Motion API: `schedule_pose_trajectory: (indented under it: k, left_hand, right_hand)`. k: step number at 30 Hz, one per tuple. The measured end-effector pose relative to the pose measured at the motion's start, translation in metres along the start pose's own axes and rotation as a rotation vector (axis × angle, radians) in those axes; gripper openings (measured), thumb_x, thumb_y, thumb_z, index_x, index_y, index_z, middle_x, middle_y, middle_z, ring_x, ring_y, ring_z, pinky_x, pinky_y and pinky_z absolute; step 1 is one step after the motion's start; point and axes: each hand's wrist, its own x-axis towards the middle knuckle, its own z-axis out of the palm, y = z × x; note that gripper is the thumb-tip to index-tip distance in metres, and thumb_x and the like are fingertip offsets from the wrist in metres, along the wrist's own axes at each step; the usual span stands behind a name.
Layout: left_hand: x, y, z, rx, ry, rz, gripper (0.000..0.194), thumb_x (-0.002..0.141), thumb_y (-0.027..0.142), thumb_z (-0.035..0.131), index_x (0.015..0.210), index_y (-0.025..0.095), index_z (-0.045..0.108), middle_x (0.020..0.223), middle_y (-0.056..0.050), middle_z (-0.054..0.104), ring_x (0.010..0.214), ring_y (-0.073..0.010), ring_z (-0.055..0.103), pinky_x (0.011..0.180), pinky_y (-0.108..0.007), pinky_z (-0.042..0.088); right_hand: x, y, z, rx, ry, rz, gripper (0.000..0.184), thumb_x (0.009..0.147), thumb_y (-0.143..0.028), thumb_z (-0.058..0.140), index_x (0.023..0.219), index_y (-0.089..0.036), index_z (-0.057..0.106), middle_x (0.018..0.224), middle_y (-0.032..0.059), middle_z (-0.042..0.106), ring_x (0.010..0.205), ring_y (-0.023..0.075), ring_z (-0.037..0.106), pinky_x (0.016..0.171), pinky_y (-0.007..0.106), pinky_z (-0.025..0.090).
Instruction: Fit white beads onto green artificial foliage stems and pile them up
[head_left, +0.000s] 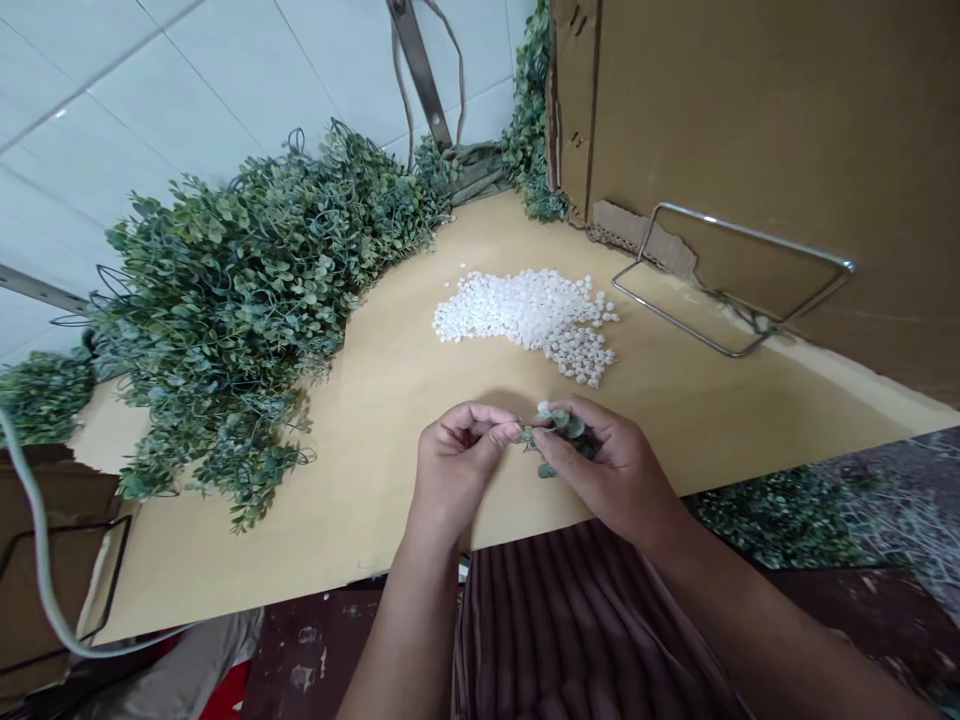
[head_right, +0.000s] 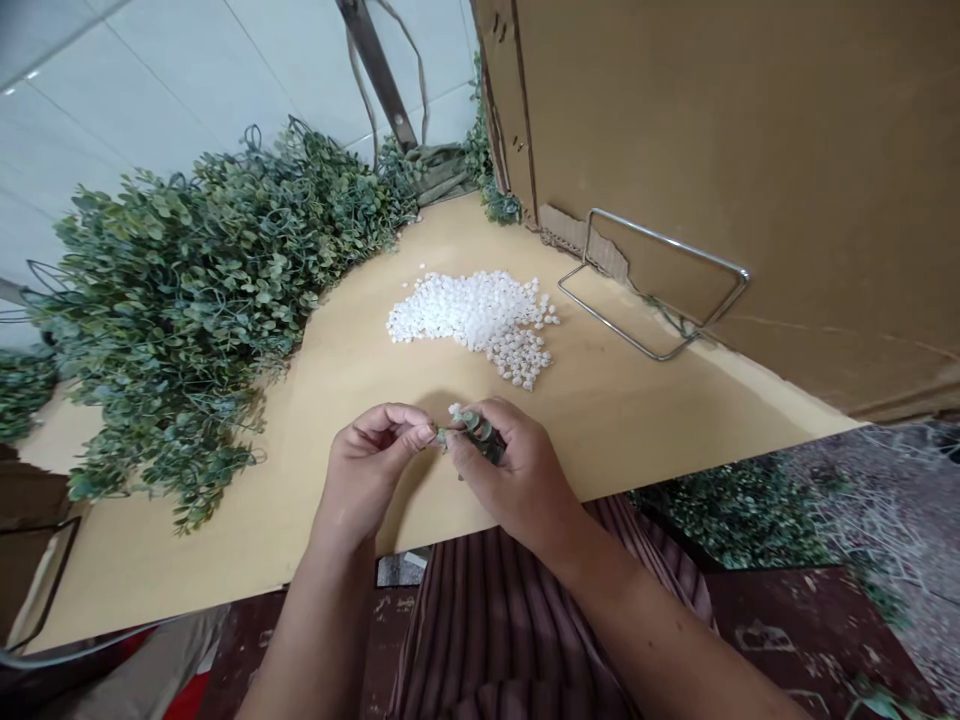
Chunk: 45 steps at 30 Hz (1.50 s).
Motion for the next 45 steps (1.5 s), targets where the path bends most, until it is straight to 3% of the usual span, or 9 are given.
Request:
schedule_pose_trajectory:
  k: [5,14,19,22,26,30,36,39,45]
  left_hand:
    - [0.008,0.000,0.008,0.022,-0.039,0.037,0.018,0.059,0.022,0.079,0.060,0.015,0.063,0.056,0.002,0.061,0.053,-0.0073,0.053,0.054,-0.019,0.045]
    - [0.011,-0.009,0.013,-0.114,-0.024,-0.030,0.028,0.070,0.036,0.072,0.069,0.017,0.051,0.062,0.004,0.057,0.052,-0.0081,0.052,0.052,-0.021,0.045]
    - [0.011,-0.012,0.014,-0.113,-0.032,-0.037,0.029,0.071,0.036,0.071,0.070,0.018,0.049,0.064,0.003,0.058,0.052,-0.0084,0.051,0.051,-0.022,0.045]
    - [0.011,-0.011,0.017,-0.125,-0.038,-0.004,0.029,0.071,0.036,0.072,0.070,0.018,0.049,0.067,0.003,0.059,0.053,-0.0077,0.051,0.052,-0.022,0.044]
    - [0.009,-0.011,0.018,-0.122,-0.054,0.019,0.029,0.072,0.037,0.071,0.070,0.018,0.049,0.066,0.003,0.058,0.052,-0.0074,0.050,0.052,-0.022,0.043]
    - [0.007,-0.012,0.017,-0.106,-0.080,0.033,0.031,0.070,0.040,0.072,0.071,0.018,0.050,0.065,0.003,0.057,0.055,-0.0085,0.051,0.054,-0.022,0.044]
    - [0.009,-0.013,0.016,-0.122,-0.101,0.030,0.030,0.072,0.041,0.069,0.072,0.018,0.050,0.069,0.002,0.058,0.055,-0.0086,0.049,0.056,-0.024,0.044]
    - [0.006,-0.013,0.016,-0.066,-0.077,0.105,0.025,0.077,0.038,0.065,0.072,0.019,0.050,0.074,0.000,0.059,0.059,-0.0099,0.051,0.059,-0.024,0.045]
    - [-0.006,-0.006,0.009,0.223,-0.010,0.504,0.010,0.088,0.024,0.051,0.078,0.021,0.049,0.086,-0.004,0.060,0.087,-0.0161,0.057,0.081,-0.029,0.043]
  right_hand:
    - [0.003,0.001,-0.004,0.382,0.102,0.237,0.030,0.067,-0.045,0.071,0.068,-0.019,0.058,0.060,-0.0037,0.055,0.052,0.0090,0.052,0.047,0.021,0.047]
    - [0.008,-0.001,-0.017,0.463,0.211,0.241,0.031,0.065,-0.045,0.072,0.074,-0.018,0.061,0.066,-0.0014,0.057,0.060,0.0104,0.053,0.054,0.022,0.045]
    - [0.003,-0.007,-0.021,0.209,0.152,0.176,0.022,0.067,-0.036,0.072,0.071,-0.019,0.058,0.054,-0.0066,0.041,0.047,0.0066,0.035,0.044,0.020,0.033]
    - [-0.001,-0.011,-0.018,-0.053,0.081,0.111,0.022,0.064,-0.030,0.072,0.078,-0.018,0.060,0.062,-0.0034,0.051,0.054,0.0099,0.045,0.051,0.023,0.041]
    - [0.000,-0.009,-0.017,-0.219,0.013,-0.010,0.013,0.071,-0.028,0.061,0.078,-0.017,0.063,0.077,0.0038,0.059,0.073,0.0166,0.056,0.069,0.029,0.046]
    - [0.003,-0.006,-0.022,-0.223,-0.016,-0.093,0.005,0.072,-0.021,0.057,0.071,-0.018,0.060,0.077,0.0035,0.059,0.077,0.0171,0.057,0.073,0.028,0.046]
    - [-0.001,-0.002,-0.018,0.002,0.012,0.038,0.013,0.078,-0.030,0.058,0.071,-0.018,0.057,0.059,-0.0035,0.049,0.054,0.0097,0.045,0.053,0.022,0.040]
    - [-0.001,-0.001,-0.014,0.031,0.028,0.083,0.017,0.076,-0.033,0.060,0.069,-0.018,0.056,0.054,-0.0056,0.044,0.047,0.0077,0.038,0.048,0.021,0.035]
    - [0.004,0.001,-0.013,0.026,0.235,0.083,0.022,0.076,-0.034,0.061,0.062,-0.018,0.054,0.049,-0.0062,0.039,0.046,0.0079,0.036,0.045,0.021,0.032]
